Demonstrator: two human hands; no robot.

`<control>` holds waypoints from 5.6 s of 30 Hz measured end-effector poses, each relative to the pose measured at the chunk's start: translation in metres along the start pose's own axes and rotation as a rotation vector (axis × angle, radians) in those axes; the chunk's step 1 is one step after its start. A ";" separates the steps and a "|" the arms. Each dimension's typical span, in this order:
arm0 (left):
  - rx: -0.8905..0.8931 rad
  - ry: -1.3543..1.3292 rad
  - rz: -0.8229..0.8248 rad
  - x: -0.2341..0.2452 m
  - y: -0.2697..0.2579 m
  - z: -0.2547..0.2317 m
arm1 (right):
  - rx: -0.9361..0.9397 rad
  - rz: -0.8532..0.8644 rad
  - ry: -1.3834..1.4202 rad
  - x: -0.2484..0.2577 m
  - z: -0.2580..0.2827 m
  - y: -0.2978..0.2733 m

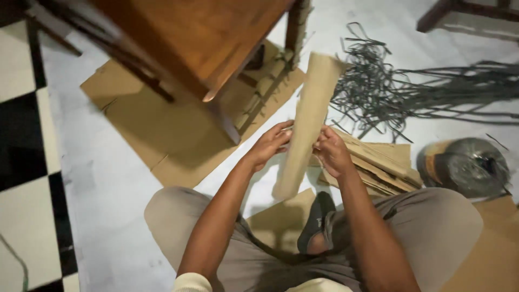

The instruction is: Wrapping the legs of a wooden chair with cardboard and securing them with black plastic ties.

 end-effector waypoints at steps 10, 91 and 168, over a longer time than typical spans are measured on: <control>-0.246 -0.011 -0.385 0.121 0.005 0.050 | 0.096 0.030 -0.484 -0.062 -0.091 0.042; -0.556 0.442 -0.764 0.157 -0.026 -0.050 | 1.128 -0.115 -0.650 -0.258 -0.007 -0.013; -0.141 1.098 -0.015 -0.103 0.116 0.197 | 0.035 -0.376 -1.297 0.116 0.001 0.006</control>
Point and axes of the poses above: each hand's wrist, its own y-axis towards the middle knuckle, its own x-axis out of the back of the hand, z = x × y, the point moved 7 cm from there along y, towards the middle knuckle, and after that the axes turned 14 degrees about -z, right-handed, at the moved point
